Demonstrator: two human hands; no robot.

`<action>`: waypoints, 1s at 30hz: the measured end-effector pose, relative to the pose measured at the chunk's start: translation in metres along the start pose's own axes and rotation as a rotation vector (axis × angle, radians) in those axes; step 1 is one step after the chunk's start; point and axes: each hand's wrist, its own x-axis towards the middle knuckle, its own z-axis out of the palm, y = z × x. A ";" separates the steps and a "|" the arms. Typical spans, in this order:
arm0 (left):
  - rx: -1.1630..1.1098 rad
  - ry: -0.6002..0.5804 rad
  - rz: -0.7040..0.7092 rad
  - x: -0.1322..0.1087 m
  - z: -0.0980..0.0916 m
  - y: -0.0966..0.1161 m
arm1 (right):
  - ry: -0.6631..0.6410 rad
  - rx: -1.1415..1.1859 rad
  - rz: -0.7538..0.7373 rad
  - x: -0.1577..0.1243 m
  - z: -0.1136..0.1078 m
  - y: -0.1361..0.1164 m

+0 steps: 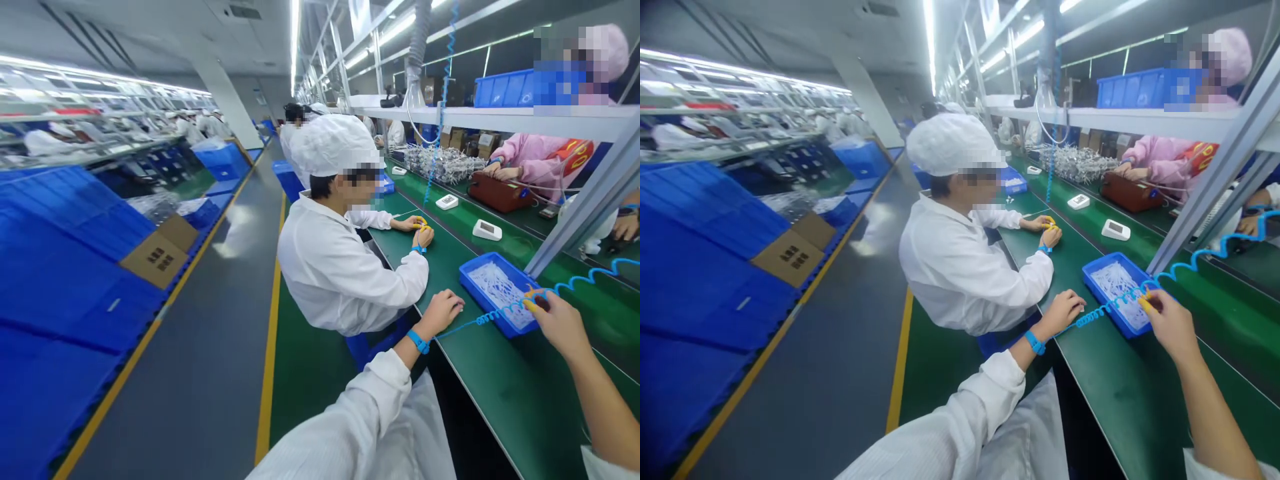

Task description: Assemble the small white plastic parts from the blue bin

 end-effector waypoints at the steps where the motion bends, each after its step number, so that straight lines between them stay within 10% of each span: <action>1: 0.004 -0.002 0.007 0.000 0.000 0.001 | 0.012 0.067 0.052 -0.014 -0.005 0.000; 10: -0.034 0.004 0.023 0.005 -0.012 0.018 | -0.211 0.795 0.429 -0.135 0.013 0.013; 14: -0.175 0.070 -0.002 -0.004 -0.006 0.050 | -0.151 0.934 0.546 -0.144 0.022 0.017; 21: -1.245 0.057 -0.248 -0.033 0.053 0.111 | 0.090 1.079 0.509 -0.149 0.027 0.023; 30: -1.382 0.016 -0.329 -0.044 0.083 0.126 | 0.320 1.073 0.483 -0.151 0.022 0.029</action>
